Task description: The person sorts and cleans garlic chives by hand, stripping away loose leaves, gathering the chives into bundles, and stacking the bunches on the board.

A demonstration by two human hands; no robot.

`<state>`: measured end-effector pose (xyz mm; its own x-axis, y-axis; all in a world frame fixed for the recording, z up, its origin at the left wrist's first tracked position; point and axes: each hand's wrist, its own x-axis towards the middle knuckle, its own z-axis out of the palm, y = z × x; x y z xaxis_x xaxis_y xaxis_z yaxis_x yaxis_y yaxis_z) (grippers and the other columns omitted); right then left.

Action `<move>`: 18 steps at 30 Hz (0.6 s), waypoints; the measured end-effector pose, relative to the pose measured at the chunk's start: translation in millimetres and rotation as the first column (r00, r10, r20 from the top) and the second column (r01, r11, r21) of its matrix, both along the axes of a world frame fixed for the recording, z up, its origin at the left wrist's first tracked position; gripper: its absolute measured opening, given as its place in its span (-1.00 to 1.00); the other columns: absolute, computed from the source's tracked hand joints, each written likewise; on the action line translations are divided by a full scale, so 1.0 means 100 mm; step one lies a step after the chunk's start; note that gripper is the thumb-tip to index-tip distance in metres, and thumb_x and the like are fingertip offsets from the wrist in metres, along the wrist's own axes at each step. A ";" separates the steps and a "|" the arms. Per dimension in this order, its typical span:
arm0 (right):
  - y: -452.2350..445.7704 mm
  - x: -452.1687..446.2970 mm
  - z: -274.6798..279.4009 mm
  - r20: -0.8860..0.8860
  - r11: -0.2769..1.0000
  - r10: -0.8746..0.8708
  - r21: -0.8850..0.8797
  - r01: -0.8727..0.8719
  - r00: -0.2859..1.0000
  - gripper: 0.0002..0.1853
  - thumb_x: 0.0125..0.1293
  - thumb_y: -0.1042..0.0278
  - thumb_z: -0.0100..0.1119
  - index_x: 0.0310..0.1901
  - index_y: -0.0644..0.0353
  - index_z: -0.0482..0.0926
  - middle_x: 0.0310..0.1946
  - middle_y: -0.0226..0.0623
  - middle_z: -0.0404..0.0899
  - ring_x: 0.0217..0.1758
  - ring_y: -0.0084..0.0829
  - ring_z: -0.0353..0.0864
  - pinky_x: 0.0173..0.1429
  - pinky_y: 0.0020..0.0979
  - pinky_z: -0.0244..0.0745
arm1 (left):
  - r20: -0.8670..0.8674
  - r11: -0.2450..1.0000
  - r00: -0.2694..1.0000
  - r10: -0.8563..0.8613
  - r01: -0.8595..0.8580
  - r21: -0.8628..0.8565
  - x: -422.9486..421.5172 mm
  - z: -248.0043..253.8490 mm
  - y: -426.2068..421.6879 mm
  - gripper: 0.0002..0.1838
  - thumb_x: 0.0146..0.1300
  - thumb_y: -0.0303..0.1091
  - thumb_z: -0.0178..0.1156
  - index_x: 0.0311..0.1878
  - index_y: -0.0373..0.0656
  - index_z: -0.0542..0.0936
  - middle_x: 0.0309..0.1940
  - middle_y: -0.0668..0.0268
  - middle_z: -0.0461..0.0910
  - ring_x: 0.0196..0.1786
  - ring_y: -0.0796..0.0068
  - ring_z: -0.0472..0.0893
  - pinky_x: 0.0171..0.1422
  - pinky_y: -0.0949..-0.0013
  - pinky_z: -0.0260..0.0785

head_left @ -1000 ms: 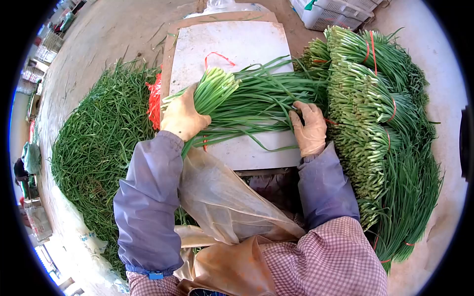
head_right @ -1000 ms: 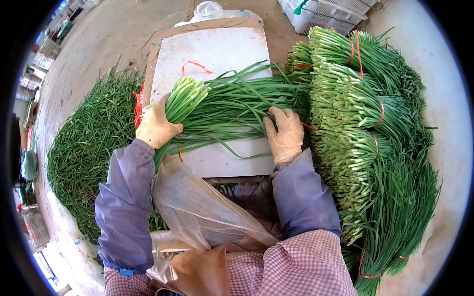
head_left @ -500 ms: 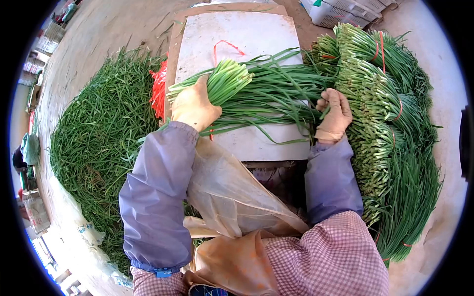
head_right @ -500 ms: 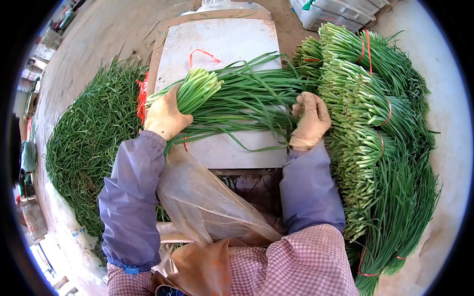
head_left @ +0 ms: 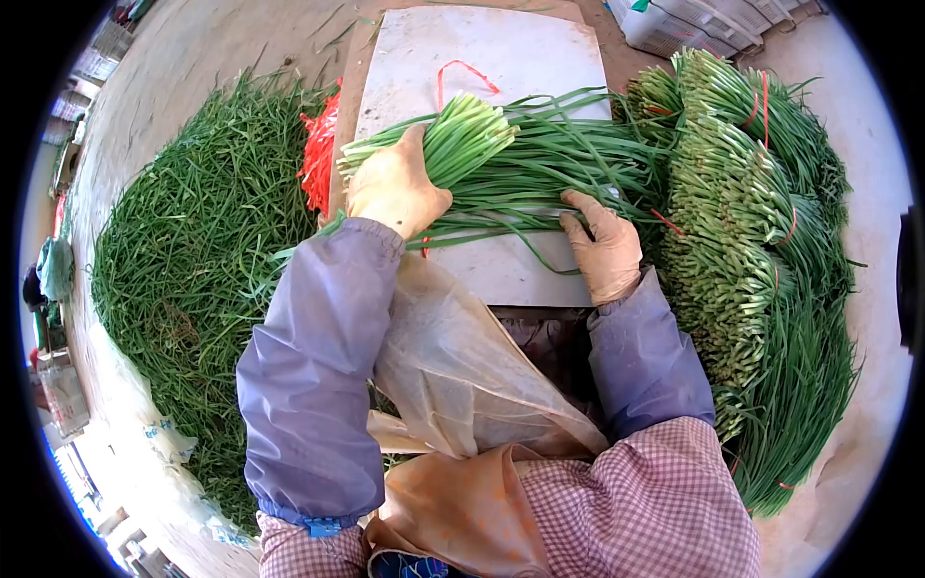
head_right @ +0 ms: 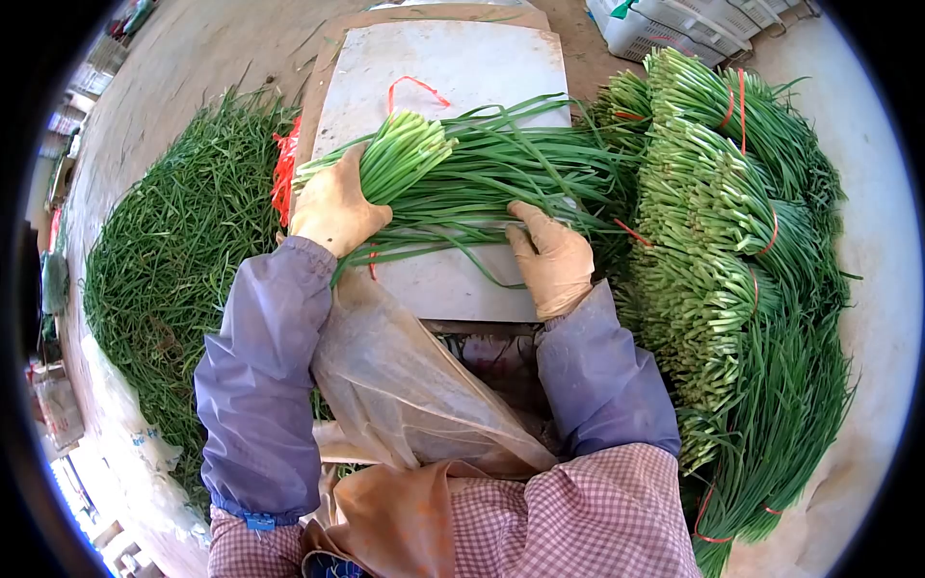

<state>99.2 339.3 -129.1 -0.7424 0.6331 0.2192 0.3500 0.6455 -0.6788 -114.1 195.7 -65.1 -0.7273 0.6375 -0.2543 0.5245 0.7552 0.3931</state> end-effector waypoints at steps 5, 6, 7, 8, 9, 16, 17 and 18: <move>0.00 -0.11 -0.03 0.063 1.000 -0.008 -0.003 0.009 0.998 -0.71 0.17 0.38 0.33 -0.04 0.11 0.61 -0.25 -0.12 0.67 -0.18 -0.12 0.68 -0.11 -0.29 0.56 | 0.011 0.999 1.000 0.006 -0.006 -0.033 0.02 0.04 0.00 -0.18 -0.11 -0.27 0.31 0.34 -0.12 0.35 -0.06 -0.06 0.63 0.04 0.02 0.62 0.17 0.11 0.44; -0.01 -0.13 -0.02 0.064 0.999 -0.030 -0.043 0.033 0.997 -0.71 0.17 0.38 0.34 -0.05 0.11 0.61 -0.25 -0.13 0.67 -0.19 -0.13 0.68 -0.11 -0.29 0.56 | 0.016 1.000 1.000 0.009 -0.008 -0.029 0.02 0.03 0.00 -0.18 -0.10 -0.27 0.32 0.34 -0.12 0.35 -0.05 -0.06 0.63 0.04 0.02 0.62 0.17 0.11 0.44; -0.01 -0.14 -0.03 0.045 1.000 -0.002 -0.008 0.002 0.999 -0.71 0.17 0.36 0.33 -0.05 0.10 0.61 -0.26 -0.14 0.67 -0.20 -0.12 0.67 -0.13 -0.28 0.56 | 0.021 1.000 1.000 0.011 -0.010 -0.024 0.02 0.03 0.00 -0.19 -0.10 -0.27 0.32 0.35 -0.11 0.35 -0.05 -0.06 0.63 0.04 0.02 0.62 0.17 0.11 0.44; -0.01 -0.15 -0.03 0.025 0.999 0.027 0.027 -0.028 0.999 -0.71 0.17 0.34 0.32 -0.04 0.09 0.61 -0.27 -0.15 0.67 -0.22 -0.12 0.67 -0.15 -0.26 0.56 | 0.026 1.000 1.000 0.012 -0.012 -0.018 0.02 0.03 0.00 -0.19 -0.09 -0.27 0.32 0.35 -0.11 0.35 -0.05 -0.06 0.63 0.04 0.02 0.62 0.17 0.11 0.45; -0.01 -0.16 -0.03 0.006 0.996 0.056 0.064 -0.056 0.998 -0.71 0.18 0.33 0.32 -0.04 0.08 0.60 -0.28 -0.16 0.67 -0.24 -0.12 0.67 -0.17 -0.25 0.55 | 0.028 1.000 1.000 0.013 -0.012 -0.020 0.02 0.03 0.00 -0.19 -0.09 -0.27 0.32 0.35 -0.11 0.35 -0.05 -0.06 0.63 0.04 0.02 0.62 0.17 0.11 0.45; -0.04 -0.31 -0.03 0.159 0.893 0.106 0.420 -0.164 0.982 -0.77 0.20 0.36 0.29 -0.09 0.07 0.61 -0.44 -0.23 0.61 -0.40 -0.17 0.63 -0.35 -0.26 0.50 | 0.007 1.000 1.000 0.001 -0.001 0.006 0.04 0.02 -0.01 -0.19 -0.10 -0.28 0.31 0.34 -0.11 0.35 -0.08 -0.06 0.63 0.02 -0.01 0.62 0.16 0.11 0.45; -0.08 -0.30 0.04 0.189 0.883 0.080 0.442 -0.158 0.979 -0.78 0.20 0.36 0.29 -0.10 0.05 0.61 -0.46 -0.24 0.60 -0.44 -0.17 0.62 -0.38 -0.25 0.49 | 0.009 1.000 1.000 -0.007 0.007 0.014 0.04 0.01 -0.01 -0.19 -0.10 -0.29 0.31 0.34 -0.11 0.35 -0.08 -0.06 0.63 0.02 -0.01 0.62 0.16 0.10 0.45; -0.13 -0.29 0.11 0.220 0.872 0.052 0.466 -0.152 0.974 -0.80 0.20 0.36 0.28 -0.12 0.04 0.60 -0.48 -0.25 0.59 -0.47 -0.17 0.61 -0.42 -0.24 0.48 | -0.031 1.000 0.999 -0.011 0.011 0.024 0.05 -0.01 -0.01 -0.20 -0.10 -0.29 0.32 0.33 -0.12 0.35 -0.12 -0.06 0.64 -0.01 -0.01 0.63 0.13 0.10 0.46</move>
<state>70.1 325.9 -118.2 -0.8560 0.4068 0.3191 0.3572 0.9115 -0.2039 -109.2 194.3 -65.9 -0.7275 0.6513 -0.2158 0.5450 0.7396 0.3948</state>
